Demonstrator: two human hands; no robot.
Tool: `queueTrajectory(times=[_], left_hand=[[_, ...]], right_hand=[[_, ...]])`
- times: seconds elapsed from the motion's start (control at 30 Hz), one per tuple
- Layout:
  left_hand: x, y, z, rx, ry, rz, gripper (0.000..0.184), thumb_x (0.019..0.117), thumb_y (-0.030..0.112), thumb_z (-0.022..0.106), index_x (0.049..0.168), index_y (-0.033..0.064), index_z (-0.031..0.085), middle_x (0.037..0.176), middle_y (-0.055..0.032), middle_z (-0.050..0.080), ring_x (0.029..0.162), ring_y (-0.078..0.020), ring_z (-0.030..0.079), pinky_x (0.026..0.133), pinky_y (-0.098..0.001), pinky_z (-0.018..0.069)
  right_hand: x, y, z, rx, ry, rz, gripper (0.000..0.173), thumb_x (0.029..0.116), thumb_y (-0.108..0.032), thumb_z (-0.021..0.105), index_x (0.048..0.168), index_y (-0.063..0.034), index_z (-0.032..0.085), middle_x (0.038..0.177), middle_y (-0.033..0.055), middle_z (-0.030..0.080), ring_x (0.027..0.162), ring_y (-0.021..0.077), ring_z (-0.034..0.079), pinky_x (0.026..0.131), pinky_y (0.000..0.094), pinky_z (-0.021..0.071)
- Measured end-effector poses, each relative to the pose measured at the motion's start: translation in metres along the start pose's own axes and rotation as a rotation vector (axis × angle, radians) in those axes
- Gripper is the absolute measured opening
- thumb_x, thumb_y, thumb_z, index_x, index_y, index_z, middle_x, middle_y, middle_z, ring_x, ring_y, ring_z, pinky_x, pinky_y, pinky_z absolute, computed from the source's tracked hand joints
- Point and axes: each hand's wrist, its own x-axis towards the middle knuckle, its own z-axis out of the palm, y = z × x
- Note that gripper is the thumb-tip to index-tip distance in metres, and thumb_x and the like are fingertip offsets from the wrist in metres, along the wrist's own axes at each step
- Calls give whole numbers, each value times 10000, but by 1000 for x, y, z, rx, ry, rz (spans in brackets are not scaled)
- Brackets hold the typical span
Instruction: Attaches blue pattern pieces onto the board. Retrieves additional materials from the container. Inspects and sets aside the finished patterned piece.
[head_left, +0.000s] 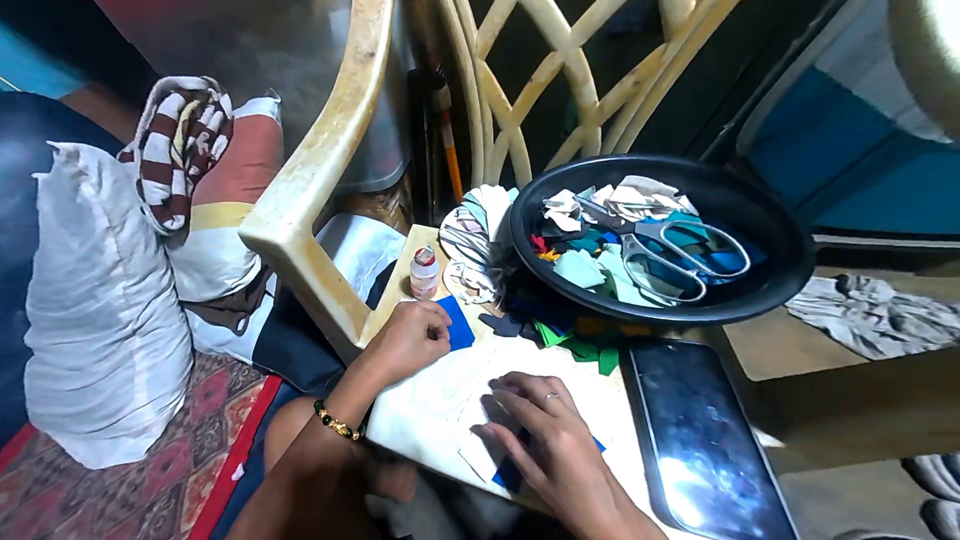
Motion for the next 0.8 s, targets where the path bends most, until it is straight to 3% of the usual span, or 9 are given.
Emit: queueTrajectory(times=[0.07, 0.17, 0.3, 0.37, 0.57, 0.8], left_hand=[[-1, -3, 0, -26, 5, -5, 150, 940, 33, 615, 909, -53, 734, 1200, -155, 676, 1029, -119, 644, 894, -247, 519], [0, -6, 0, -48, -2, 6, 146, 941, 40, 620, 921, -49, 733, 1216, -161, 667, 1035, -122, 649, 894, -243, 527], [5, -4, 1, 101, -32, 104, 189, 967, 110, 636, 1030, -24, 753, 1167, -164, 708, 1094, -256, 670, 970, -422, 520], [8, 2, 1, 192, -64, 98, 185, 976, 130, 640, 1033, 1, 760, 1144, -146, 713, 1089, -277, 667, 965, -470, 509], [16, 8, 1, 291, -113, 89, 177, 969, 116, 610, 947, 11, 751, 1071, -140, 702, 1042, -284, 657, 909, -480, 497], [14, 4, 7, 304, -79, 216, 171, 952, 72, 609, 946, -37, 740, 1057, -184, 688, 1029, -320, 656, 905, -466, 509]], right_hand=[[9, -5, -1, -72, -41, -1, 329, 958, -299, 590, 1095, -62, 771, 1177, 146, 697, 1060, 350, 651, 867, 430, 557], [23, -8, 2, -139, -128, 21, 291, 923, -225, 642, 1127, -59, 766, 1183, 175, 688, 1090, 423, 636, 820, 514, 544], [38, -5, 4, -184, -172, 23, 212, 889, -158, 693, 1055, -63, 784, 1127, 185, 691, 1073, 429, 636, 801, 524, 537], [43, -3, 4, -203, -201, 26, 180, 884, -118, 702, 1033, -66, 787, 1103, 194, 691, 1069, 435, 636, 800, 534, 535], [59, 1, -3, -213, -274, 39, 123, 876, -76, 727, 978, -58, 794, 1063, 196, 696, 1047, 434, 637, 813, 540, 534], [61, 9, -2, -173, -266, 65, 139, 877, -88, 722, 991, -67, 798, 1091, 189, 694, 1056, 429, 627, 828, 540, 529]])
